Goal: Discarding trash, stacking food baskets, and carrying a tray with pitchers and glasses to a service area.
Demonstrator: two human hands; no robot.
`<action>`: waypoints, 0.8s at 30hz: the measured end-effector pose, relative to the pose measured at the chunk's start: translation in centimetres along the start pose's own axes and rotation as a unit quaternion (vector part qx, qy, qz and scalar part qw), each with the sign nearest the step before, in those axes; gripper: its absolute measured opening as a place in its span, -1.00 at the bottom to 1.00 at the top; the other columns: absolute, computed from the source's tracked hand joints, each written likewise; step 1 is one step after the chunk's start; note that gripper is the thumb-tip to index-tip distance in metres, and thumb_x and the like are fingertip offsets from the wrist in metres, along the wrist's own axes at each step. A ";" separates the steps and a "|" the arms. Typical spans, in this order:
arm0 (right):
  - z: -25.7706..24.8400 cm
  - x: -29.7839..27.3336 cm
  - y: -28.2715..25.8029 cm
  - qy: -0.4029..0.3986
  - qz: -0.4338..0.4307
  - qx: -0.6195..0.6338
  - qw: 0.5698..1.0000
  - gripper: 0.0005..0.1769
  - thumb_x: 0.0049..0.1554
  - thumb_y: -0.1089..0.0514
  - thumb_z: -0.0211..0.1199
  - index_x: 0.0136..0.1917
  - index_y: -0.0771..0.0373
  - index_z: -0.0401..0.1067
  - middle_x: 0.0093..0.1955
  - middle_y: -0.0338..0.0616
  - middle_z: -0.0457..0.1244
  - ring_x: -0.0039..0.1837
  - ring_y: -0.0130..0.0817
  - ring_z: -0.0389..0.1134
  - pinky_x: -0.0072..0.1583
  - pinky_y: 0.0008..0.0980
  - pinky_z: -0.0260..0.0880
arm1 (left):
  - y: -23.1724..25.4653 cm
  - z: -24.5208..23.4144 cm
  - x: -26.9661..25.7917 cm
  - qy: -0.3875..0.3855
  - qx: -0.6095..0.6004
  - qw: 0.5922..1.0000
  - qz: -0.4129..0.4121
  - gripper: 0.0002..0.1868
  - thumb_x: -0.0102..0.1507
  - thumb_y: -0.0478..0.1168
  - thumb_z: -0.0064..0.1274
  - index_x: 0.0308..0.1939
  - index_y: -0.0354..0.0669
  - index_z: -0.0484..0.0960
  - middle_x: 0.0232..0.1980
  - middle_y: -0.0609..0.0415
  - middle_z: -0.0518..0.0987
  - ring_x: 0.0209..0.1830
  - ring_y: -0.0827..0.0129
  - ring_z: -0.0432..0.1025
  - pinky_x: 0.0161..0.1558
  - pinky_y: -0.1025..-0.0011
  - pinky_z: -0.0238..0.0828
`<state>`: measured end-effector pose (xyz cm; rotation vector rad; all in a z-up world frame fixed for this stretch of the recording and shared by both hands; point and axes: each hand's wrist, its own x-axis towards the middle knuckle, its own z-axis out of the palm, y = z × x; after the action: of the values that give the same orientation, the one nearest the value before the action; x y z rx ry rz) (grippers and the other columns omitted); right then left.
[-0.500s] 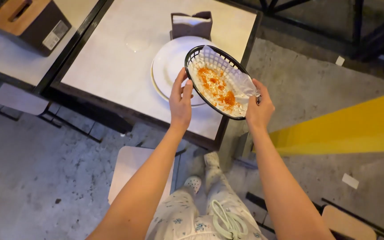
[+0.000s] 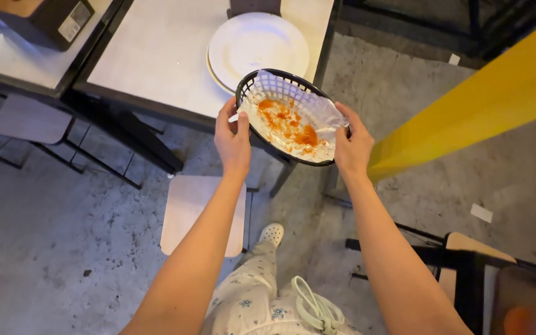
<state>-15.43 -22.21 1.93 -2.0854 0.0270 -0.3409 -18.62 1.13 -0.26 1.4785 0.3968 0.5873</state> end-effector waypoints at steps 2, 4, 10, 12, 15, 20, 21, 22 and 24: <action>-0.9 -2.3 -0.3 0.003 -0.020 0.006 1.000 -0.44 0.11 0.38 0.08 0.33 0.06 0.51 -0.05 -0.18 0.40 -0.21 -0.56 0.21 -0.08 -0.50 0.30 | 0.4 -1.2 -2.1 0.001 0.000 1.000 0.014 -0.59 0.38 -0.24 0.03 0.32 -0.17 0.52 0.12 0.05 0.59 -0.21 0.49 0.46 -0.25 0.49 0.50; -1.6 -4.8 -0.6 0.007 -0.037 0.013 0.999 -0.44 0.10 0.39 0.08 0.32 0.07 0.50 0.00 -0.21 0.42 -0.20 -0.58 0.22 -0.07 -0.51 0.31 | 0.7 -2.8 -4.3 0.000 0.002 1.000 0.028 -0.61 0.38 -0.28 0.03 0.31 -0.19 0.53 0.10 0.02 0.61 -0.20 0.48 0.48 -0.24 0.49 0.55; -3.5 -12.8 -2.0 -0.011 -0.036 0.026 0.999 -0.47 0.12 0.40 0.08 0.32 0.09 0.50 0.02 -0.22 0.41 -0.20 -0.55 0.20 -0.07 -0.51 0.31 | 1.4 -8.4 -11.2 -0.011 -0.012 1.000 0.004 -0.61 0.37 -0.31 0.02 0.30 -0.20 0.47 0.14 0.02 0.58 -0.13 0.45 0.53 -0.22 0.48 0.59; -3.8 -15.3 -2.1 -0.022 -0.048 0.029 0.998 -0.46 0.13 0.41 0.06 0.33 0.09 0.49 0.01 -0.19 0.40 -0.17 -0.55 0.21 -0.05 -0.49 0.31 | 1.5 -10.5 -13.0 -0.014 -0.001 1.000 -0.017 -0.60 0.35 -0.32 0.02 0.29 -0.21 0.47 0.15 0.01 0.55 -0.17 0.42 0.52 -0.25 0.47 0.56; -3.7 -18.6 -3.7 -0.034 -0.035 0.011 0.999 -0.46 0.13 0.40 0.08 0.33 0.08 0.50 -0.02 -0.16 0.40 -0.19 -0.50 0.21 -0.04 -0.47 0.32 | 1.6 -13.9 -15.3 -0.016 0.011 1.000 0.015 -0.61 0.36 -0.33 0.04 0.28 -0.24 0.45 0.17 0.00 0.53 -0.13 0.43 0.50 -0.23 0.46 0.59; -1.9 -21.6 -5.8 -0.044 -0.070 0.017 0.996 -0.47 0.12 0.40 0.09 0.31 0.09 0.50 0.04 -0.14 0.40 -0.17 -0.48 0.26 -0.01 -0.46 0.34 | 3.3 -18.3 -16.5 0.010 0.020 1.000 -0.014 -0.62 0.34 -0.33 0.05 0.25 -0.24 0.45 0.14 0.01 0.51 -0.14 0.42 0.51 -0.24 0.45 0.60; -1.5 -21.9 -6.5 -0.054 -0.046 0.016 0.997 -0.48 0.13 0.39 0.10 0.31 0.08 0.49 -0.02 -0.14 0.39 -0.20 -0.45 0.23 -0.02 -0.45 0.34 | 3.7 -19.1 -16.5 0.020 0.030 0.999 -0.012 -0.63 0.34 -0.33 0.05 0.23 -0.24 0.47 0.14 0.01 0.52 -0.14 0.42 0.52 -0.25 0.45 0.61; -0.8 -22.0 -6.8 -0.058 -0.050 0.017 0.997 -0.48 0.13 0.39 0.10 0.31 0.08 0.49 -0.02 -0.14 0.39 -0.20 -0.45 0.23 -0.02 -0.45 0.34 | 3.8 -19.7 -16.2 0.025 0.029 0.999 -0.011 -0.63 0.34 -0.33 0.05 0.23 -0.24 0.47 0.14 0.01 0.52 -0.14 0.42 0.52 -0.25 0.45 0.61; 0.6 -21.9 -7.2 -0.054 -0.090 0.031 0.994 -0.46 0.12 0.41 0.08 0.31 0.08 0.50 0.05 -0.18 0.41 -0.17 -0.52 0.27 0.01 -0.47 0.35 | 4.0 -20.8 -15.4 0.029 0.008 1.000 -0.007 -0.63 0.34 -0.33 0.05 0.23 -0.24 0.44 0.13 0.02 0.52 -0.12 0.43 0.51 -0.21 0.44 0.65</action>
<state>-37.19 -14.52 2.71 -2.0455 -0.2342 -0.3337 -43.65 8.82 0.66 1.4755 0.4585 0.6179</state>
